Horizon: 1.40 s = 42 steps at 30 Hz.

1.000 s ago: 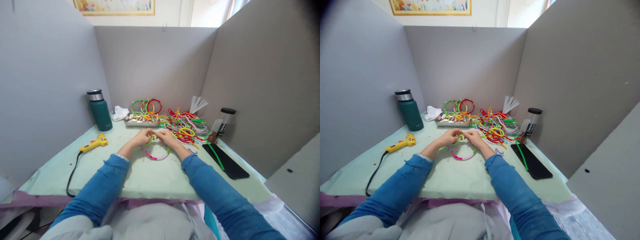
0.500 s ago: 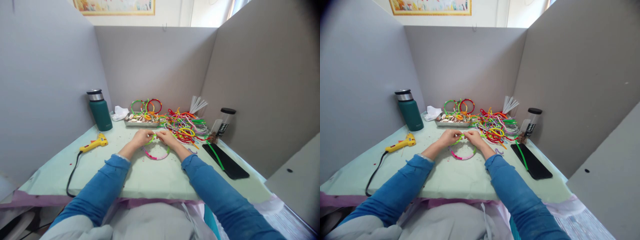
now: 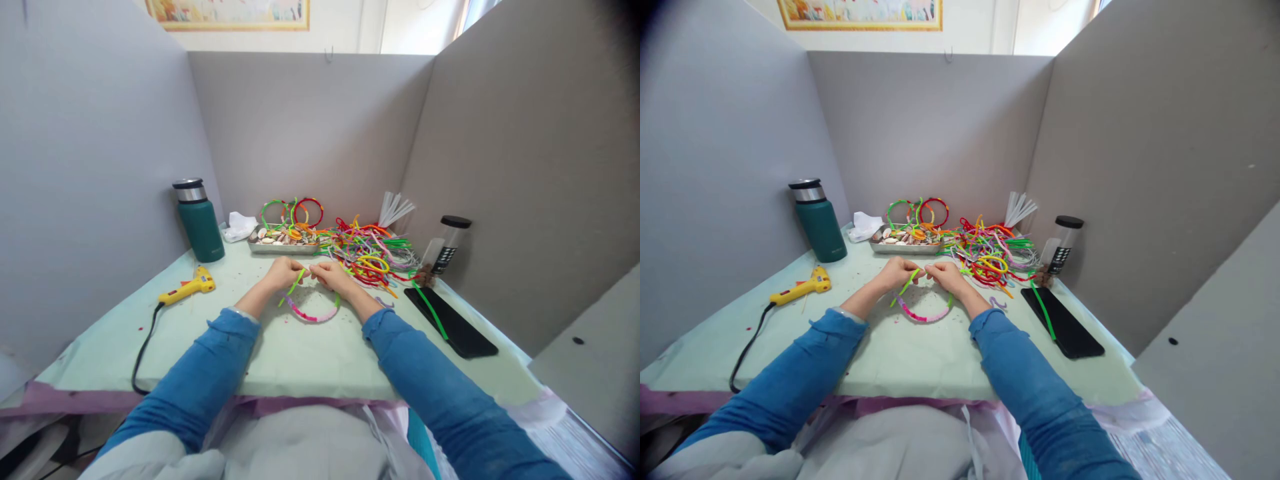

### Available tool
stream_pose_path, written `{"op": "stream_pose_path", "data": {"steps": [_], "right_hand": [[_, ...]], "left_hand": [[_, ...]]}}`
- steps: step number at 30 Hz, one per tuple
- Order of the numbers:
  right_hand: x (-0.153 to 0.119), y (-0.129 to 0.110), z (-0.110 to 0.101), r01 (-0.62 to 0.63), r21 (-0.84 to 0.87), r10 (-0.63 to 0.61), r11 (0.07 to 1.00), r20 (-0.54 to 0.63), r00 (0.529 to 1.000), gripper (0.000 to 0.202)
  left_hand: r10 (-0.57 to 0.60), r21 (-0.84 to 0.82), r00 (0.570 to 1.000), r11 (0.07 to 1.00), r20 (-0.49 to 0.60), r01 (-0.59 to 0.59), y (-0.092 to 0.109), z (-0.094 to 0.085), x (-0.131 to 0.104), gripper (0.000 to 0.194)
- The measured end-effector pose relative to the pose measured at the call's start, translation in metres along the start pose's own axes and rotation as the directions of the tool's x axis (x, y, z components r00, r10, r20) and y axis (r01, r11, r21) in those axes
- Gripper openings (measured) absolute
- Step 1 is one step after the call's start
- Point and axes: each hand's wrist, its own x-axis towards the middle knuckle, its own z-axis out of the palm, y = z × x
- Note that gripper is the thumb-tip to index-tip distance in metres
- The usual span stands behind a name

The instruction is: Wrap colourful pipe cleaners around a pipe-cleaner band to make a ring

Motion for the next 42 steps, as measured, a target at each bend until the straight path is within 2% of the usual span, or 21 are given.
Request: {"op": "stream_pose_path", "data": {"steps": [3, 9, 15, 21, 27, 32, 38, 42], "right_hand": [[-0.0014, -0.001, -0.0002, 0.012, -0.021, -0.011, 1.0, 0.015, 1.0, 0.04], [-0.0034, -0.0031, 0.0001, 0.03, -0.046, -0.028, 0.999, 0.039, 0.999, 0.039], [-0.0053, -0.006, -0.0003, 0.043, -0.044, -0.04, 0.998, 0.074, 0.996, 0.04], [-0.0074, -0.0085, -0.0004, 0.053, -0.039, -0.05, 0.998, 0.085, 0.995, 0.041], [-0.0083, -0.0095, 0.0002, 0.049, -0.024, -0.047, 0.999, 0.077, 0.996, 0.041], [-0.0074, -0.0097, 0.0007, 0.045, -0.014, -0.044, 0.999, 0.07, 0.997, 0.04], [-0.0052, -0.006, 0.0013, 0.059, -0.03, -0.058, 0.998, 0.04, 0.998, 0.043], [-0.002, -0.0008, 0.0007, 0.062, -0.037, -0.062, 0.997, 0.01, 0.998, 0.04]], "left_hand": [[-0.085, -0.102, 0.995, 0.991, 0.049, 0.09, 0.0037, -0.0018, -0.0021, 0.039], [-0.144, -0.259, 0.98, 0.95, 0.137, 0.176, 0.0052, -0.003, -0.002, 0.04], [-0.203, -0.307, 0.963, 0.918, 0.179, 0.251, 0.0029, -0.0031, -0.0005, 0.043], [-0.208, -0.352, 0.951, 0.893, 0.228, 0.28, 0.0033, -0.0037, -0.0025, 0.043], [-0.281, -0.462, 0.909, 0.791, 0.309, 0.402, 0.0017, -0.0026, -0.0007, 0.036], [-0.268, -0.554, 0.894, 0.71, 0.359, 0.435, 0.0011, -0.0026, 0.0014, 0.031], [-0.22, -0.496, 0.926, 0.793, 0.307, 0.353, 0.0007, -0.0011, 0.0001, 0.04], [-0.214, -0.451, 0.931, 0.827, 0.297, 0.334, 0.0006, -0.0003, -0.0007, 0.047]]}}
